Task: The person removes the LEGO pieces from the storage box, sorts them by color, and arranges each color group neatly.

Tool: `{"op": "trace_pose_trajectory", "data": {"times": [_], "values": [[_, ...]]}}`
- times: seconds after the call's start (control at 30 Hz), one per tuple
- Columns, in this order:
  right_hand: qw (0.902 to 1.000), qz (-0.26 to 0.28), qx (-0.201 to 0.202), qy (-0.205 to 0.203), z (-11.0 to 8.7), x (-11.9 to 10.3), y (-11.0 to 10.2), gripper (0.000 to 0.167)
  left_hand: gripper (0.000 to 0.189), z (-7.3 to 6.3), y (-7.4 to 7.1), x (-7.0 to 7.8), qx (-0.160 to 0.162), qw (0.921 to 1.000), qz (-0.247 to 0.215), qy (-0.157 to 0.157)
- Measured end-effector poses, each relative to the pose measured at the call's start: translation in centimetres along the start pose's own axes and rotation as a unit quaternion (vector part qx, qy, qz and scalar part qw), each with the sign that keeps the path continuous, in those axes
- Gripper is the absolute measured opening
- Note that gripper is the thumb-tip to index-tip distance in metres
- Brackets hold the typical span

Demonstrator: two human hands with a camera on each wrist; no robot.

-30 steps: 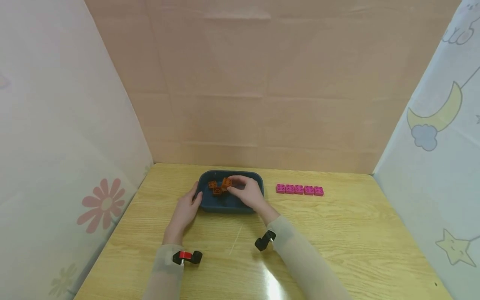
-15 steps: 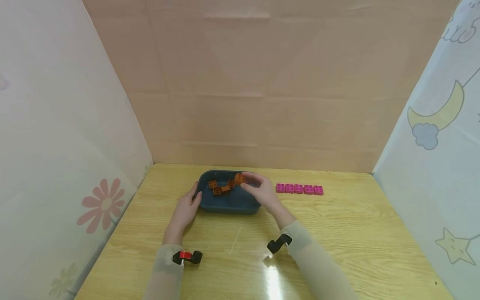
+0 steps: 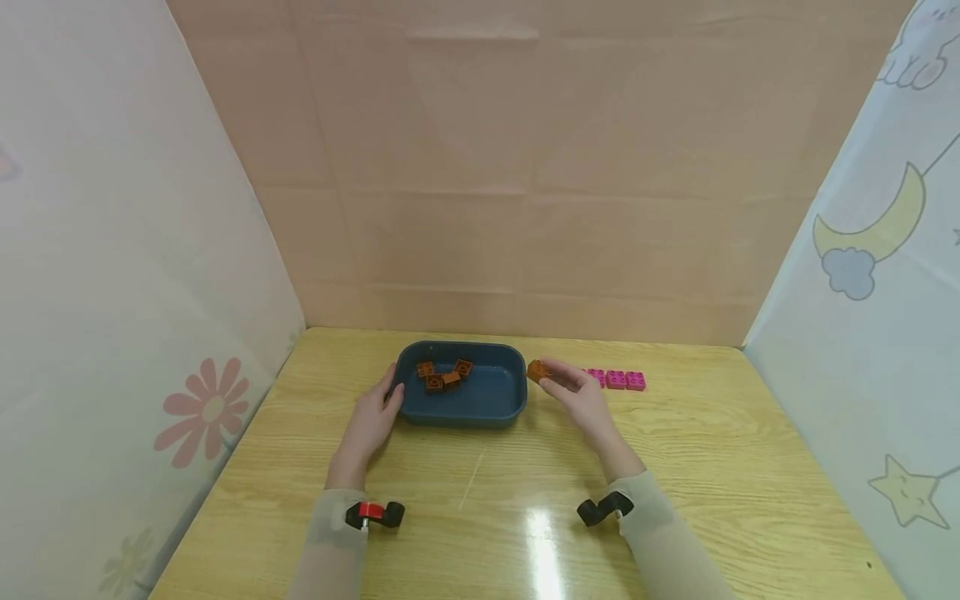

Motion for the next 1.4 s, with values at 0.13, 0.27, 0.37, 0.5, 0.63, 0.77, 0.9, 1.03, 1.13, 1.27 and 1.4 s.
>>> {"op": "trace_pose_trajectory", "data": {"times": [0.13,0.27,0.37,0.5,0.63,0.77,0.9,1.03,1.13,1.27,1.4], "values": [[0.9993,-0.025,0.02,0.018,-0.6,1.1,-2.2,0.053,0.061,0.1,0.1,0.0,0.003,1.0,0.003,0.001],[0.9977,-0.02,0.042,0.049,-1.1,2.5,-3.9,0.055,0.061,0.1,0.2,-0.1,0.003,0.9999,0.01,0.003],[0.9977,-0.013,0.04,0.052,-1.3,2.8,-4.4,0.054,0.061,0.1,0.3,-0.1,0.003,0.9999,0.01,0.003],[0.9981,-0.02,0.033,0.047,-1.4,2.6,-4.8,0.054,0.062,0.1,0.3,0.0,0.003,0.9999,0.009,0.005],[0.9973,-0.04,0.032,0.051,-1.5,2.4,-5.4,0.056,0.062,0.1,0.4,0.0,0.003,0.9999,0.009,0.005],[0.996,-0.063,0.023,0.059,-1.4,2.5,-5.8,0.057,0.062,0.0,0.3,0.0,0.001,1.0,0.003,-0.001],[0.9928,-0.093,0.012,0.074,-1.4,3.2,-6.3,0.056,0.062,0.0,0.2,-0.1,-0.002,1.0,0.001,-0.007],[0.9867,-0.14,0.003,0.083,-1.4,3.6,-6.7,0.053,0.061,0.0,0.2,-0.1,0.0,1.0,0.003,-0.006],[0.9839,-0.156,-0.003,0.087,-1.4,3.8,-6.8,0.051,0.061,0.0,0.2,0.0,0.002,1.0,0.003,-0.004],[0.981,-0.174,-0.005,0.086,-1.4,4.1,-6.7,0.049,0.061,0.0,0.2,0.0,0.002,1.0,0.004,-0.002],[0.979,-0.189,-0.003,0.075,-1.2,4.1,-6.6,0.047,0.061,0.0,0.2,0.0,0.001,1.0,0.005,-0.003]]}}
Point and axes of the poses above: each hand's wrist, its own z-axis towards the middle knuckle, its own y-axis out of the palm, x = y × z, the point moved 10 cm from there along z, towards the middle knuckle, and after that the axes turned 13 degrees about z, right-handed, at the moved point
